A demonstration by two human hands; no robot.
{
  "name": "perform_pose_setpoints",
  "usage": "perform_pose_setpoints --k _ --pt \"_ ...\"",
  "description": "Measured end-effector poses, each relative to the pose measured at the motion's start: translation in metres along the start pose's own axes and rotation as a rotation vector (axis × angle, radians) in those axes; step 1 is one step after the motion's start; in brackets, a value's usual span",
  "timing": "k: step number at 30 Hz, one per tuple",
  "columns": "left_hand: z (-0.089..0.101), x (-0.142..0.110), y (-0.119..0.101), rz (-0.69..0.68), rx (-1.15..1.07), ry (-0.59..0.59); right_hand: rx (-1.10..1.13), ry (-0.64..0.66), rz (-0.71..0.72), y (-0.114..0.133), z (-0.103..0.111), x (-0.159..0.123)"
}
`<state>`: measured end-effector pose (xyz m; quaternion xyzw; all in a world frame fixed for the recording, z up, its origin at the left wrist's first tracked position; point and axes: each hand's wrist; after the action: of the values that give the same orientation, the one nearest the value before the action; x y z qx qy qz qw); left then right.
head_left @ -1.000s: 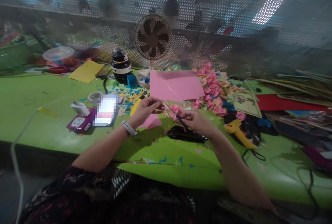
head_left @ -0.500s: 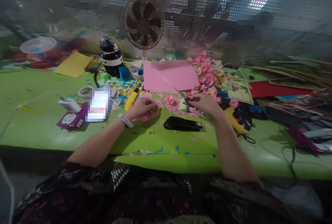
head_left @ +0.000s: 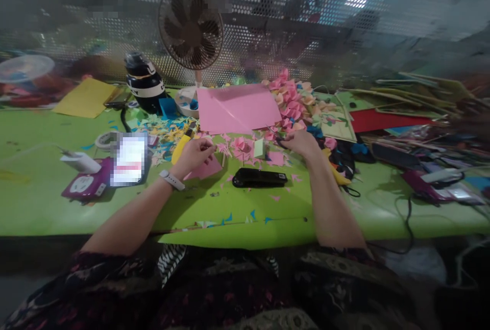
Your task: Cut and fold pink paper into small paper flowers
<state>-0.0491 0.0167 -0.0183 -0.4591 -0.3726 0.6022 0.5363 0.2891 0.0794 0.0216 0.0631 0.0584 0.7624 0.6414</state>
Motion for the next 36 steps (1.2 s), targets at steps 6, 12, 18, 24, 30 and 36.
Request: perform_pose_setpoints --k 6,12,18,24,30,36 --pt "0.001 -0.003 -0.005 0.035 0.018 -0.008 0.111 0.065 -0.016 0.005 0.003 -0.006" --pt "0.001 -0.003 -0.004 -0.018 -0.021 -0.082 0.082 -0.108 0.068 0.02 0.007 -0.012" --pt "0.0 -0.004 -0.004 -0.042 -0.051 -0.074 0.132 -0.106 0.508 0.032 -0.01 -0.01" --pt "-0.001 -0.004 -0.004 -0.041 -0.063 -0.06 0.098 -0.112 0.563 0.038 -0.023 -0.006" --pt "-0.002 -0.003 -0.003 -0.04 -0.07 -0.067 0.127 -0.244 0.538 0.041 -0.019 -0.007" --pt "-0.002 -0.004 -0.002 -0.04 -0.038 -0.059 0.155 -0.273 0.486 0.04 -0.013 -0.009"
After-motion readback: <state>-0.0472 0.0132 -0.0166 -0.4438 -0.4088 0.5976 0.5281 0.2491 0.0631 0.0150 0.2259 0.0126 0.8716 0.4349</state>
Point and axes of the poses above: each hand's wrist, its own x-axis towards the middle knuckle, its own z-axis out of the back of the hand, y = z × x, and after that the axes turned 12 degrees about z, right-handed
